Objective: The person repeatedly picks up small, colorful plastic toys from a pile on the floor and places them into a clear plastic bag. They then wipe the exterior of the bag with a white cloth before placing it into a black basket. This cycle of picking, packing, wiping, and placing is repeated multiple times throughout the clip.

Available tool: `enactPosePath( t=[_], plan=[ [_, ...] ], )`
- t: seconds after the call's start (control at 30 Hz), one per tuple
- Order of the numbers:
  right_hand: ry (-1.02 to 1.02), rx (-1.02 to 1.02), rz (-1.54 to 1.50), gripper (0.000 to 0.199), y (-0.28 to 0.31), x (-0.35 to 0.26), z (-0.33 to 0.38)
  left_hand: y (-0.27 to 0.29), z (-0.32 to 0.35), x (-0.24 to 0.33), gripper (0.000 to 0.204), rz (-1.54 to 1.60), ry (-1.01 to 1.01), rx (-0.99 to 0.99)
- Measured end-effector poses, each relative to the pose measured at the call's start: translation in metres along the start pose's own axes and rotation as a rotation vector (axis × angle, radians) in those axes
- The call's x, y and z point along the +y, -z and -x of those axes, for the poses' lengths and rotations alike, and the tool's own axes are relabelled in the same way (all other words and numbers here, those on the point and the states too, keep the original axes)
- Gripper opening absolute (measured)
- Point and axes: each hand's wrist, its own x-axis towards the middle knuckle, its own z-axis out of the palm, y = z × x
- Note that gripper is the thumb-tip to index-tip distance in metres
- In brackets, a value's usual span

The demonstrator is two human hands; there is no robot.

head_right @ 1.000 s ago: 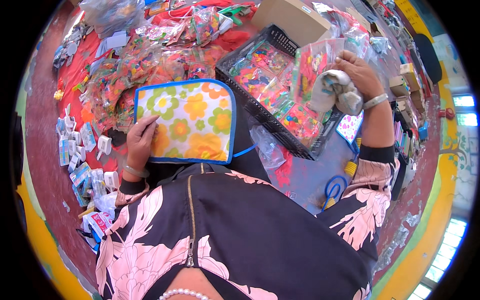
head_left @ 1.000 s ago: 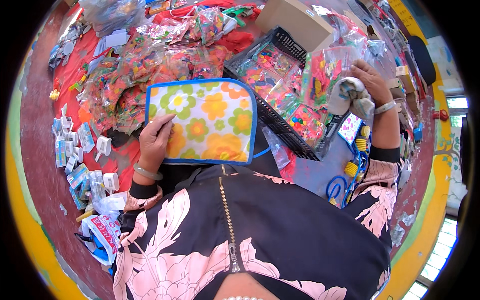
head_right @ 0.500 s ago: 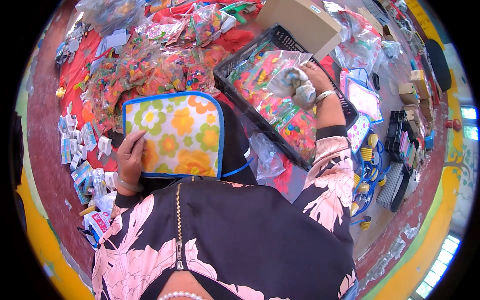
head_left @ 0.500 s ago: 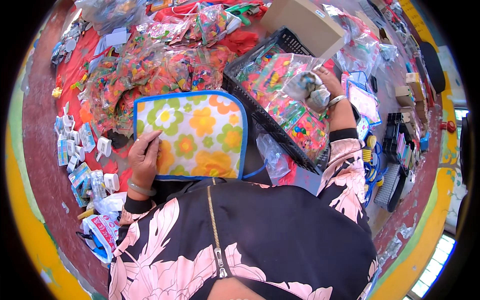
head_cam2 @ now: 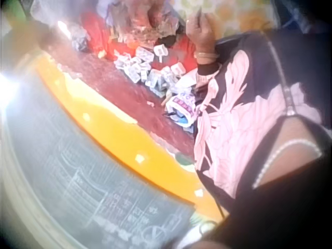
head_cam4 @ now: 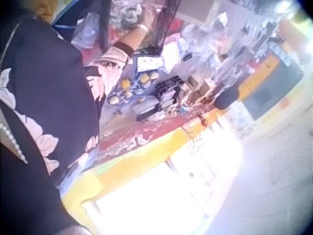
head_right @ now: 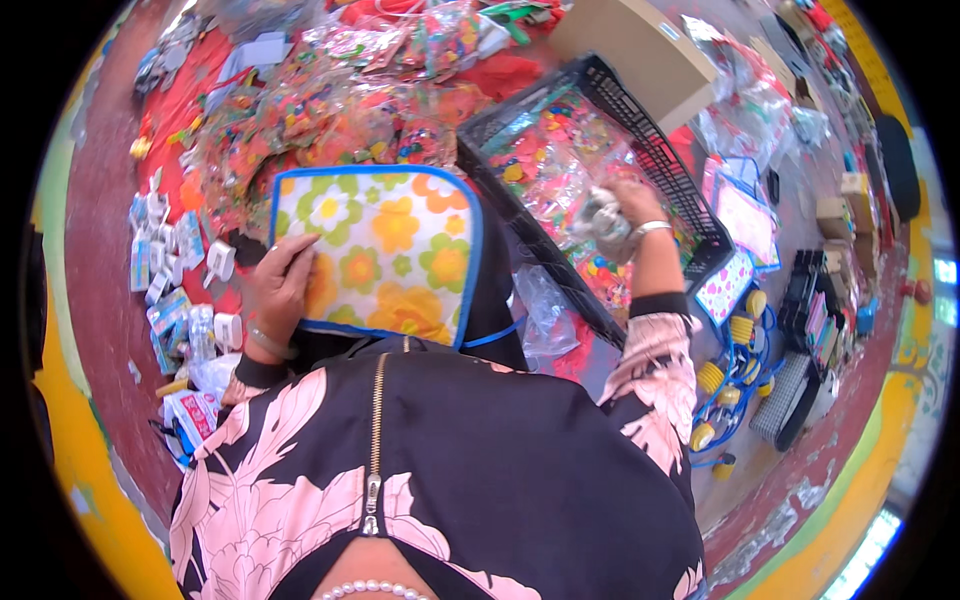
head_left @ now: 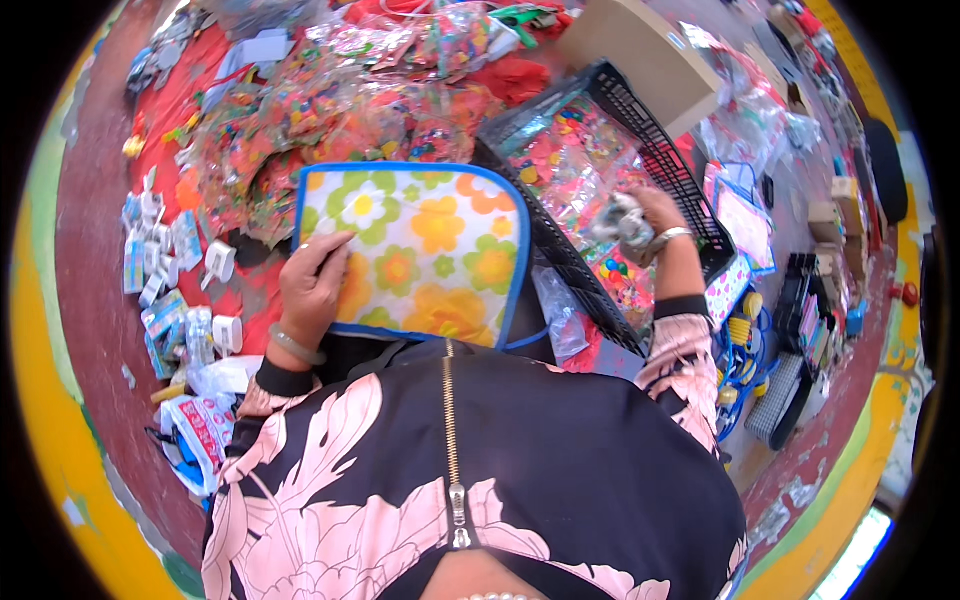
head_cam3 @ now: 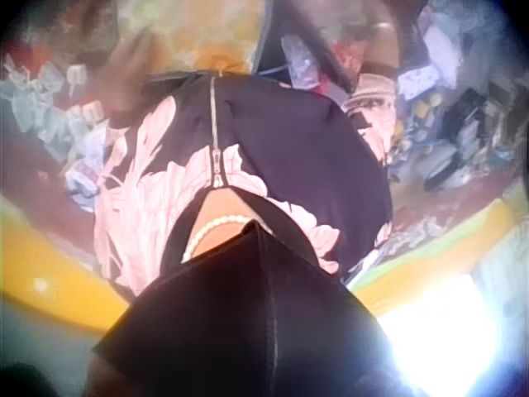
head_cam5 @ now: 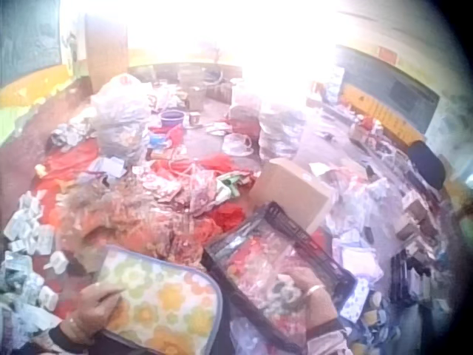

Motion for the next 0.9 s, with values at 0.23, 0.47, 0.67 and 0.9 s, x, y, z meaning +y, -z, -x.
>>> enactPosePath(
  t=[0.23, 0.47, 0.67, 0.9],
  plan=[
    [0.654, 0.037, -0.05, 0.027, -0.103, -0.26, 0.171, -0.006, 0.006, -0.015, 0.017, -0.052, -0.145, 0.034],
    [1.228, -0.113, 0.928, 0.033, -0.217, -0.225, 0.193, 0.008, 0.015, -0.016, 0.017, 0.519, 0.116, -0.059],
    [1.218, 0.01, 1.011, 0.035, -0.23, -0.211, 0.194, 0.048, 0.01, -0.076, 0.021, 0.999, 0.216, 0.195],
    [1.208, 0.069, 0.98, 0.033, -0.229, -0.208, 0.186, 0.078, 0.015, -0.268, 0.019, 0.888, 0.716, 0.894]
  ],
)
